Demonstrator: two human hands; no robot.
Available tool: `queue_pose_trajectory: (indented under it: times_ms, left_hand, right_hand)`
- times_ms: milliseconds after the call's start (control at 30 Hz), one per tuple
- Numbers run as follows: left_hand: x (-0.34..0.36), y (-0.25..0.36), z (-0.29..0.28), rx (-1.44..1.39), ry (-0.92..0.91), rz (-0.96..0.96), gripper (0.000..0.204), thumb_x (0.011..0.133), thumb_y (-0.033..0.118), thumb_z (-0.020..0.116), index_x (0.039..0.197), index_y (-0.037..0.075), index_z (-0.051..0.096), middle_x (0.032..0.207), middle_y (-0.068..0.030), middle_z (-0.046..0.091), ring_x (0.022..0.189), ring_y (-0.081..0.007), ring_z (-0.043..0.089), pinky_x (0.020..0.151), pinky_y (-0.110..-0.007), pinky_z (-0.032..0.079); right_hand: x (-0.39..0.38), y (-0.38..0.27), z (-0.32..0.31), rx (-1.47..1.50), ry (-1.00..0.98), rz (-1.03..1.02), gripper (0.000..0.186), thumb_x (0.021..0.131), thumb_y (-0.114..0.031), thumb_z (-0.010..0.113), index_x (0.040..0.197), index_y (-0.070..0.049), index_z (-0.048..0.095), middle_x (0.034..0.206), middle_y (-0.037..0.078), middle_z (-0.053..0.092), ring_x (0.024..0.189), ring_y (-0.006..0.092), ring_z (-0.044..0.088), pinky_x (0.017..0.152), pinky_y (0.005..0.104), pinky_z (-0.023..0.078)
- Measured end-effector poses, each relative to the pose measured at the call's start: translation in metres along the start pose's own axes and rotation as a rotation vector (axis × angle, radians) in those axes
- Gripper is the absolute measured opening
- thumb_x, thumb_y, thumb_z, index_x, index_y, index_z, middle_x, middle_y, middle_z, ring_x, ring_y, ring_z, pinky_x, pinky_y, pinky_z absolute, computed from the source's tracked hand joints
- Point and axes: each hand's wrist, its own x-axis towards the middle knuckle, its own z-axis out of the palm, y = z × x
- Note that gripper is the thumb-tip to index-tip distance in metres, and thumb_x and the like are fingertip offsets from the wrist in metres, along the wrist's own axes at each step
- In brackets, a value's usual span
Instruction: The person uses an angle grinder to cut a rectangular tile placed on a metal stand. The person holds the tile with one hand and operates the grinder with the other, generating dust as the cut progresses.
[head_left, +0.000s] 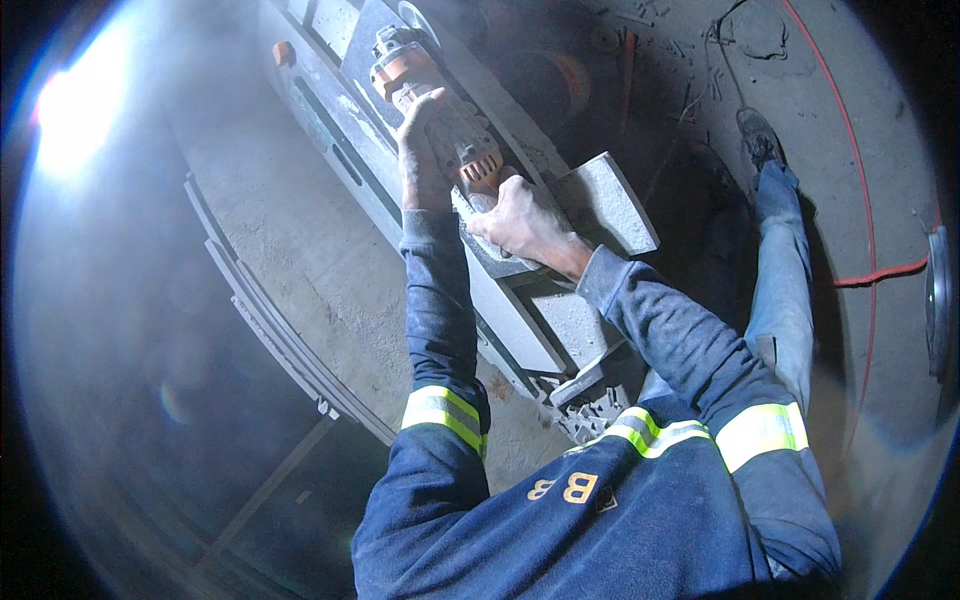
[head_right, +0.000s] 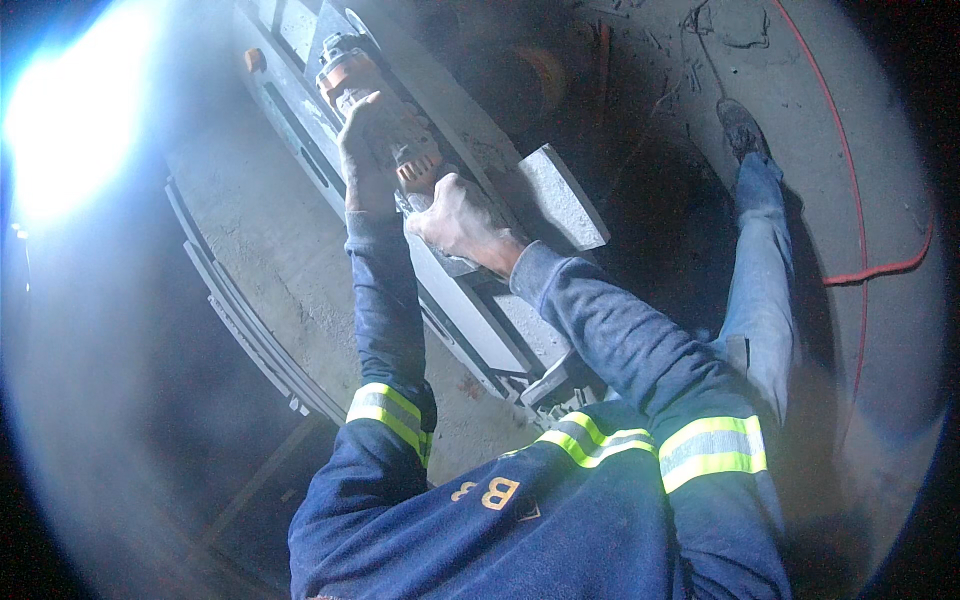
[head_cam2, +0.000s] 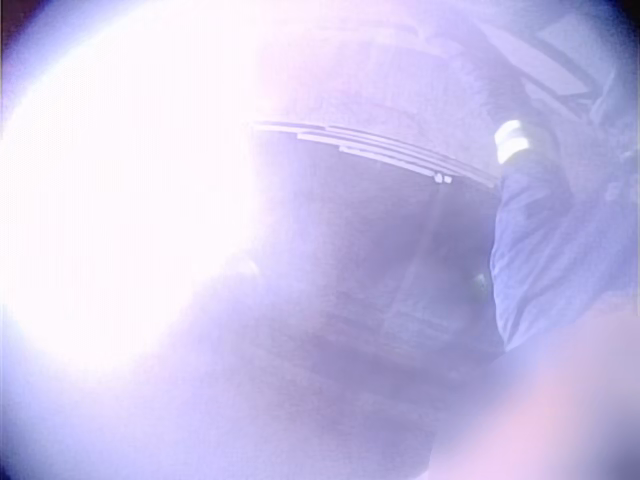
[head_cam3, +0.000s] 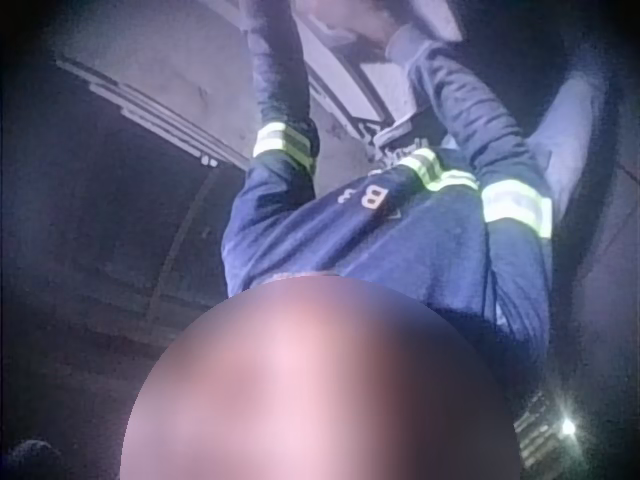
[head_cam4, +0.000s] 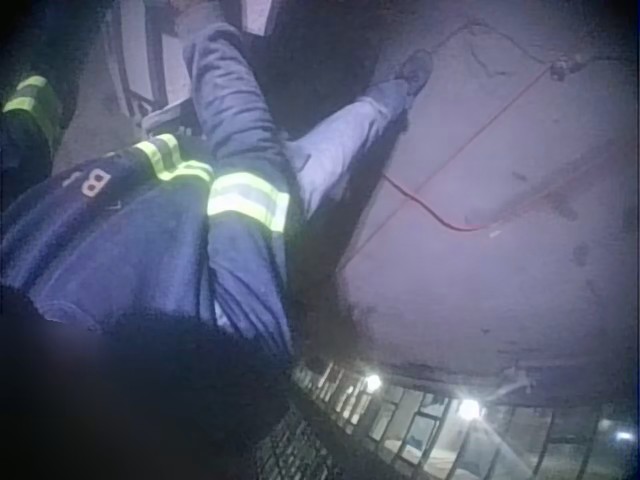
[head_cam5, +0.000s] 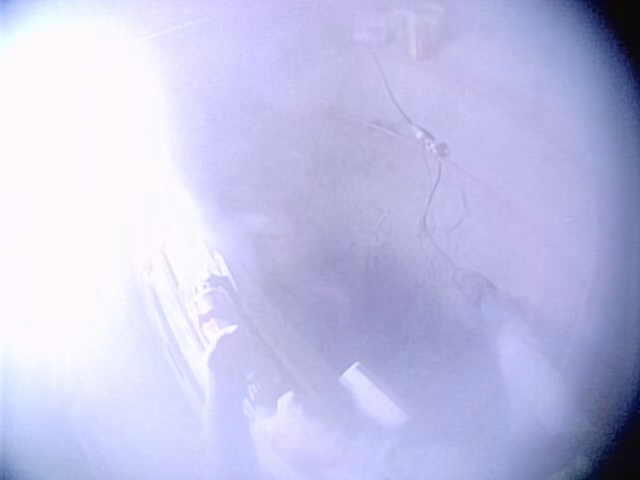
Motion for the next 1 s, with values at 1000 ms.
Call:
queue_pose_trajectory:
  times_ms: [1000]
  left_hand:
    - [-0.007, 0.005, 0.007, 0.001, -0.006, 0.011, 0.026, 0.090, 0.026, 0.061, 0.105, 0.005, 0.064, 0.095, -0.0059, 0.061, 0.082, -0.0169, 0.063, 0.072, -0.031, 0.053]
  right_hand:
    - [-0.010, -0.017, -0.008, -0.074, -0.051, 0.098, 0.055, 0.078, -0.029, 0.073, 0.099, 0.021, 0.060, 0.087, 0.025, 0.067, 0.081, 0.0277, 0.070, 0.070, 0.0356, 0.056]
